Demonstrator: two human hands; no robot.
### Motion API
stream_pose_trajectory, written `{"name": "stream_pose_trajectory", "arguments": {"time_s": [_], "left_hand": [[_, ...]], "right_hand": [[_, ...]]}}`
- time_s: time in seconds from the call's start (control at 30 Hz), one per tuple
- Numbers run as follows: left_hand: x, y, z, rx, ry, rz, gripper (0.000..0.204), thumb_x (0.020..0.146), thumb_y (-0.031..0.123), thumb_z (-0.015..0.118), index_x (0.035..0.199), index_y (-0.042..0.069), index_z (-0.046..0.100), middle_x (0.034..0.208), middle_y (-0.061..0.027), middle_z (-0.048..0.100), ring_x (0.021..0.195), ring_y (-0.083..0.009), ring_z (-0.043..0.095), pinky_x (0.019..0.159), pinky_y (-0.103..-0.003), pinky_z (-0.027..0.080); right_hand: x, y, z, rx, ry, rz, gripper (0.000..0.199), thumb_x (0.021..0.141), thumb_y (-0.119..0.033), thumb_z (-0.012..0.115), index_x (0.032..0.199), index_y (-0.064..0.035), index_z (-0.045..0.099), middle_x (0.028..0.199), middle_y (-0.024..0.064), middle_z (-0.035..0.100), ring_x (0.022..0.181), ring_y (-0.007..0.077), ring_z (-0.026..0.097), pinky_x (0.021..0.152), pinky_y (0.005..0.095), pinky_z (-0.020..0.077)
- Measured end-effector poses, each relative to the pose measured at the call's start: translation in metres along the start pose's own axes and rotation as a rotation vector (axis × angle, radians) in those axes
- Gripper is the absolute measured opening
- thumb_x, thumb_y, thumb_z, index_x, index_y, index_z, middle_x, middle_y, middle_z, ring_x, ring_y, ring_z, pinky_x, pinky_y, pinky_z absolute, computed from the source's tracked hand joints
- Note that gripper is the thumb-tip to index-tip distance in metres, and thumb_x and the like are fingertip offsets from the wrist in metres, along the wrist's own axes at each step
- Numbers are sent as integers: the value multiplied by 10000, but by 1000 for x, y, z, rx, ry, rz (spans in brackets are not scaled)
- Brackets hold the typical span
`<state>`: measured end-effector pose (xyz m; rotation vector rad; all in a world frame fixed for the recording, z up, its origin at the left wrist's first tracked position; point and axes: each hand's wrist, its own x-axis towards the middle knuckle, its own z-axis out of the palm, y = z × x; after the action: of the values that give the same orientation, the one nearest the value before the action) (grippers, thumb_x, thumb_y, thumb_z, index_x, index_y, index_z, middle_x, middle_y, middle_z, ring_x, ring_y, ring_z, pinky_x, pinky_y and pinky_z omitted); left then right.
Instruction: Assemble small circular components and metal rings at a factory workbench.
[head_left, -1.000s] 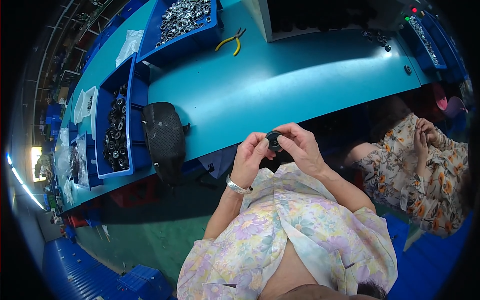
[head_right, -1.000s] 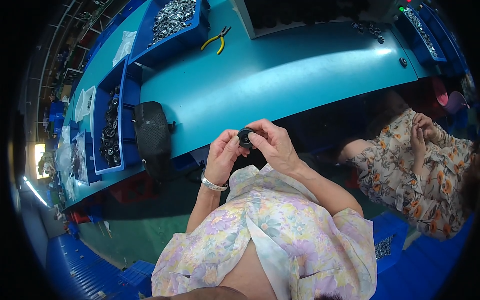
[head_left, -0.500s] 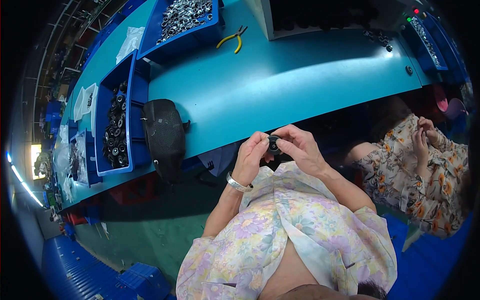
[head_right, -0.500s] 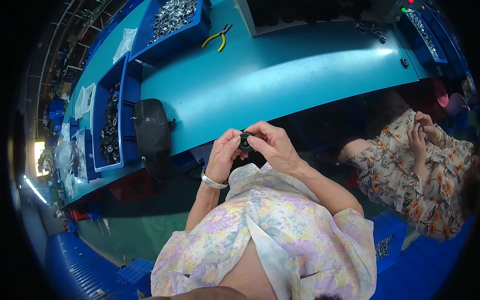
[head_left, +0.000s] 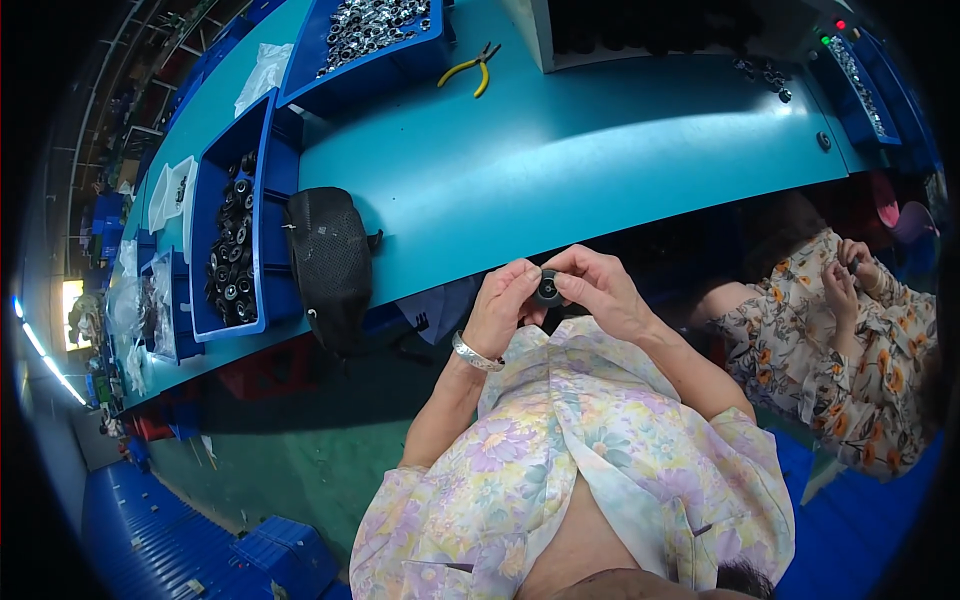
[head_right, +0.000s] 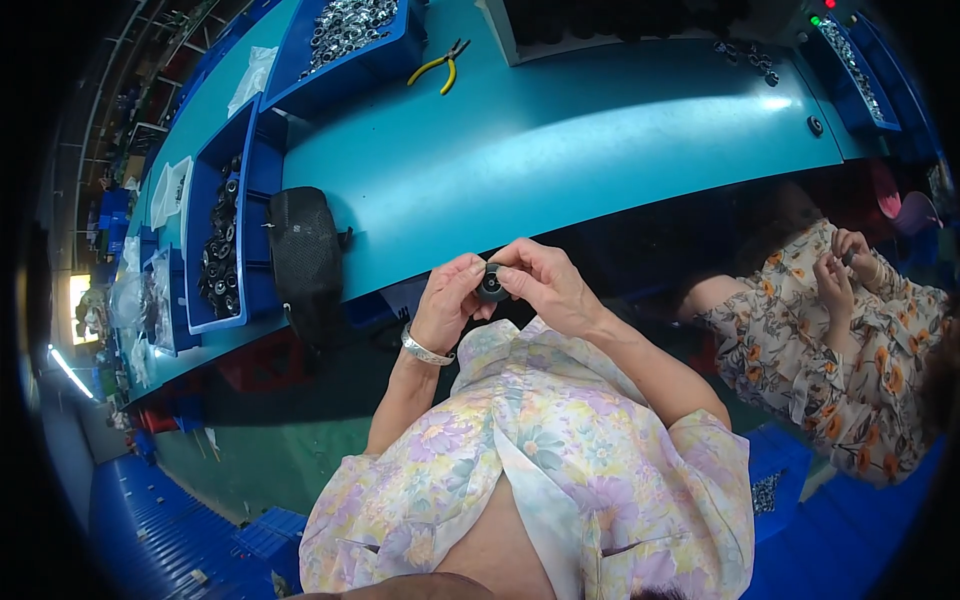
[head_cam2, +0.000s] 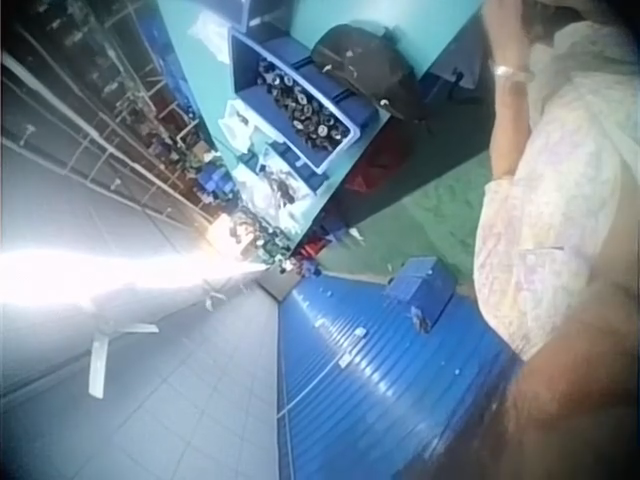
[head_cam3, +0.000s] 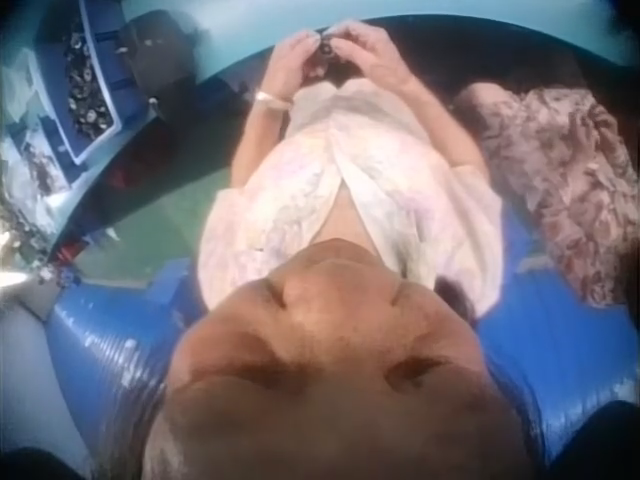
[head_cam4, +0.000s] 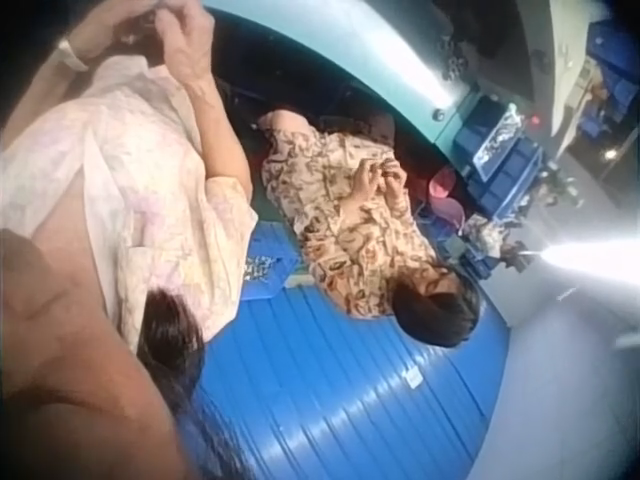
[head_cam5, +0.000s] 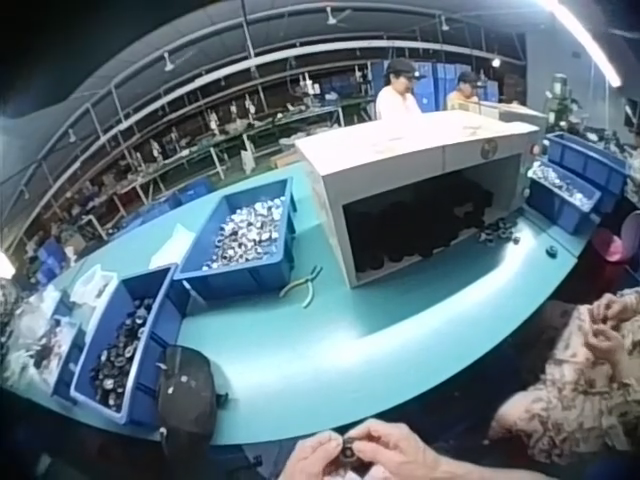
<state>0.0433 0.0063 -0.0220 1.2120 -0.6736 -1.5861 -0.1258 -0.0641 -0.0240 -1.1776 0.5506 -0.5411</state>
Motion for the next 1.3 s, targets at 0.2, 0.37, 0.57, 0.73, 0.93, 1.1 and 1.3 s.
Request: {"name": "stream_pose_trajectory", "arguments": {"time_s": [0.2, 0.37, 0.57, 0.73, 0.93, 1.1, 1.3], "left_hand": [[5, -1, 2, -210, 28, -2, 233, 968, 261, 520, 839, 70, 554, 697, 0, 556, 544, -77, 525, 514, -201, 426], [3, 2, 6, -244, -27, 18, 227, 975, 261, 522, 838, 81, 544, 710, 9, 552, 576, -67, 528, 526, -209, 437], [-2, 3, 9, -253, -24, 27, 239, 980, 283, 518, 849, 84, 540, 725, 8, 561, 588, -56, 521, 520, -206, 423], [-4, 4, 8, -343, -51, 55, 220, 988, 277, 503, 905, 74, 520, 746, -4, 572, 610, -66, 536, 555, -216, 438], [-5, 3, 5, -331, -134, 99, 217, 989, 275, 510, 931, 66, 501, 769, -11, 578, 633, -74, 542, 576, -224, 442], [-3, -1, 1, -304, -107, 124, 217, 991, 270, 513, 913, 69, 495, 780, -3, 571, 642, -69, 538, 586, -220, 441], [-7, 3, 10, 195, 123, 533, 216, 949, 190, 568, 1057, 7, 527, 954, -63, 551, 802, -118, 538, 688, -239, 446]], "right_hand": [[-1, -14, 9, -377, 67, -221, 399, 809, -103, 723, 1148, 1, 541, 996, 90, 554, 858, 156, 581, 730, 297, 495], [-2, -10, 11, -685, 132, -423, 503, 722, -124, 779, 1146, -6, 536, 1018, 145, 532, 897, 283, 587, 743, 369, 514], [1, -9, 12, -699, 149, -513, 461, 723, -106, 766, 1116, 1, 551, 980, 151, 560, 864, 288, 591, 725, 355, 516], [3, -6, 12, -571, 155, -476, 442, 727, -106, 770, 1103, 2, 564, 990, 139, 571, 868, 234, 603, 705, 316, 520], [2, -13, 10, -613, 148, -512, 465, 720, -111, 775, 1116, 3, 561, 1004, 139, 560, 886, 243, 595, 712, 333, 522], [0, -21, 14, -796, 193, -527, 477, 717, -103, 768, 1129, 6, 556, 998, 138, 536, 902, 249, 587, 720, 353, 519], [0, -4, 4, 496, 58, -34, 372, 885, -140, 661, 1204, 14, 547, 1027, 71, 571, 868, 165, 594, 774, 293, 498]]}}
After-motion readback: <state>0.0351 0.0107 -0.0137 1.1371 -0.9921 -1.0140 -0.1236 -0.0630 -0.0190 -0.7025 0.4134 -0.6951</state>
